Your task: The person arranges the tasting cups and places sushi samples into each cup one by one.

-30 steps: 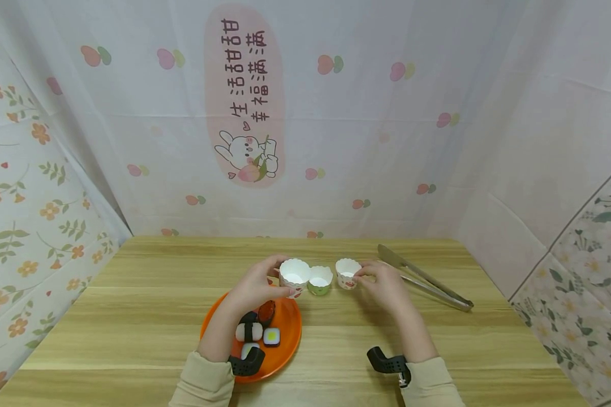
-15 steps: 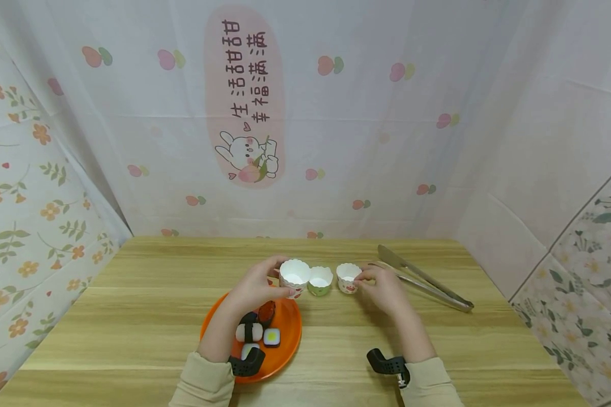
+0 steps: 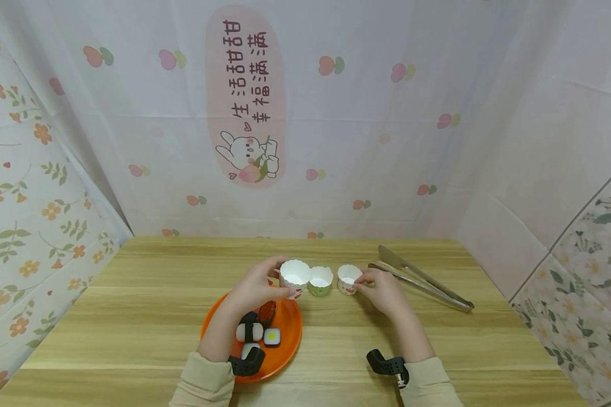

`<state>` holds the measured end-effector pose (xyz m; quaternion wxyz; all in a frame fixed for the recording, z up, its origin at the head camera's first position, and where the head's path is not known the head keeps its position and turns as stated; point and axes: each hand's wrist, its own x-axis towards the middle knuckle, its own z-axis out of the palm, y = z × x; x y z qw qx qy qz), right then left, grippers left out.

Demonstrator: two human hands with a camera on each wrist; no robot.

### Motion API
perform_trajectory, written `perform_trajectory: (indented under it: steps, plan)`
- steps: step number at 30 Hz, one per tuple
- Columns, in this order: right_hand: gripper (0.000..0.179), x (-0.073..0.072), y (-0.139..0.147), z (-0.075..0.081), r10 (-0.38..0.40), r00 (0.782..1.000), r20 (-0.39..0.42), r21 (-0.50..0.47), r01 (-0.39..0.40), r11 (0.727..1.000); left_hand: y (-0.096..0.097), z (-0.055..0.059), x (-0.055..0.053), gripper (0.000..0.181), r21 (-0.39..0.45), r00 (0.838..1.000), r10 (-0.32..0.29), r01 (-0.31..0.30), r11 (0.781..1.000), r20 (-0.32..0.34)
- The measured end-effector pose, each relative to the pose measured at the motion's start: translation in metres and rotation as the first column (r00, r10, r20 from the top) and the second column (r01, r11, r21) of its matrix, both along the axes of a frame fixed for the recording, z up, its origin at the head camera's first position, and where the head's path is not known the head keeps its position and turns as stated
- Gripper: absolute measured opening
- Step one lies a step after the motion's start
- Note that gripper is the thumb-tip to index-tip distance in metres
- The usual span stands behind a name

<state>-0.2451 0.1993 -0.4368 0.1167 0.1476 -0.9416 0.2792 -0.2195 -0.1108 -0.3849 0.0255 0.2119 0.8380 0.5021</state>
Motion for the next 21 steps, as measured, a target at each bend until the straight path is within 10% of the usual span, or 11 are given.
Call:
perform_trajectory:
  steps: [21]
  plan:
    - [0.012, 0.0011, 0.0006, 0.0027, -0.025, 0.999, 0.029, 0.006, 0.025, 1.000, 0.0001, -0.0035, -0.0018, 0.059, 0.006, 1.000, -0.022, 0.022, 1.000, -0.001]
